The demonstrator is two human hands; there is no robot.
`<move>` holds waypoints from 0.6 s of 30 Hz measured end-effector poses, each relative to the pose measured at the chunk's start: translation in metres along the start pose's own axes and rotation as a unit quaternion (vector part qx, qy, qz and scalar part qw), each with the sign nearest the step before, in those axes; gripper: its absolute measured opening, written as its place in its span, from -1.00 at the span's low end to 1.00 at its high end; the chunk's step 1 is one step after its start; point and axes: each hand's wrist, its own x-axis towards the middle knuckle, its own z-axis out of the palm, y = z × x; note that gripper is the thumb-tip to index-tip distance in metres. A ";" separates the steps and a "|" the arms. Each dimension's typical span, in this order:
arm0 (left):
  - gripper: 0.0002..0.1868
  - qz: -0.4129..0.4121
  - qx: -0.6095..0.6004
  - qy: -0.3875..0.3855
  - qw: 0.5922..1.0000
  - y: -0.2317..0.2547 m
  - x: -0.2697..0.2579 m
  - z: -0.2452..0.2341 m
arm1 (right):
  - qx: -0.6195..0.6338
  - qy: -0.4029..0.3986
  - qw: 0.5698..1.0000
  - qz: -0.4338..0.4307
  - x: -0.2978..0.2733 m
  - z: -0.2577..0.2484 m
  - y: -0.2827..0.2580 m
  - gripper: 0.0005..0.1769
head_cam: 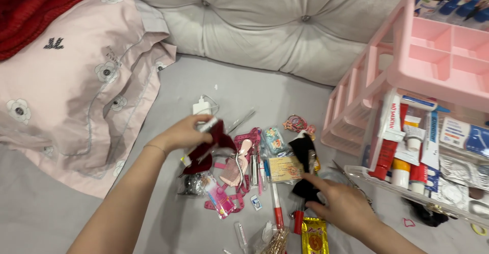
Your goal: Organizing various small personal items and accessories into a multi-tiered plastic storage container
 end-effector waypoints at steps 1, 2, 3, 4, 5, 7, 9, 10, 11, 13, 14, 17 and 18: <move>-0.15 0.005 0.001 -0.002 1.000 0.004 0.003 0.007 | 0.000 0.002 1.000 0.005 -0.005 -0.006 -0.003 -0.14; -0.11 0.020 0.113 -0.029 0.993 0.007 0.005 0.014 | 0.008 -0.027 1.000 0.003 -0.009 -0.012 -0.006 -0.10; -0.06 0.034 0.222 -0.055 0.973 0.010 0.008 0.022 | 0.014 -0.057 0.998 0.001 -0.014 -0.018 -0.008 -0.06; -0.06 0.039 0.223 -0.056 0.972 0.024 0.006 0.032 | 0.014 -0.055 0.998 0.005 -0.018 -0.022 -0.006 -0.06; -0.17 0.112 0.226 -0.023 0.967 0.036 0.003 0.043 | 0.042 -0.049 0.998 0.007 -0.022 -0.026 -0.003 -0.13; -0.27 0.187 0.227 0.010 0.956 0.065 -0.008 0.062 | 0.070 -0.042 0.997 0.013 -0.031 -0.036 0.005 -0.20; -0.68 0.341 0.122 0.028 0.932 0.099 -0.023 0.080 | 0.096 -0.077 0.991 0.048 -0.041 -0.049 0.017 -0.38; -0.68 0.343 0.121 0.025 0.931 0.114 -0.033 0.089 | 0.097 -0.076 0.991 0.052 -0.049 -0.058 0.023 -0.38; -0.67 0.364 0.094 -0.012 0.926 0.129 -0.042 0.098 | 0.092 -0.112 0.986 0.081 -0.057 -0.067 0.030 -0.42; -0.64 0.389 0.066 -0.053 0.917 0.154 -0.057 0.116 | 0.090 -0.145 0.978 0.117 -0.071 -0.072 0.052 -0.46; -0.55 0.427 0.090 -0.063 0.897 0.164 -0.063 0.124 | 0.075 -0.170 0.971 0.148 -0.076 -0.068 0.067 -0.58; -0.42 0.481 0.127 -0.070 0.865 0.186 -0.079 0.147 | 0.096 -0.233 0.929 0.272 -0.092 -0.071 0.108 -0.47; -0.38 0.492 0.140 -0.063 0.857 0.192 -0.084 0.154 | 0.129 -0.269 0.887 0.354 -0.096 -0.075 0.120 -0.32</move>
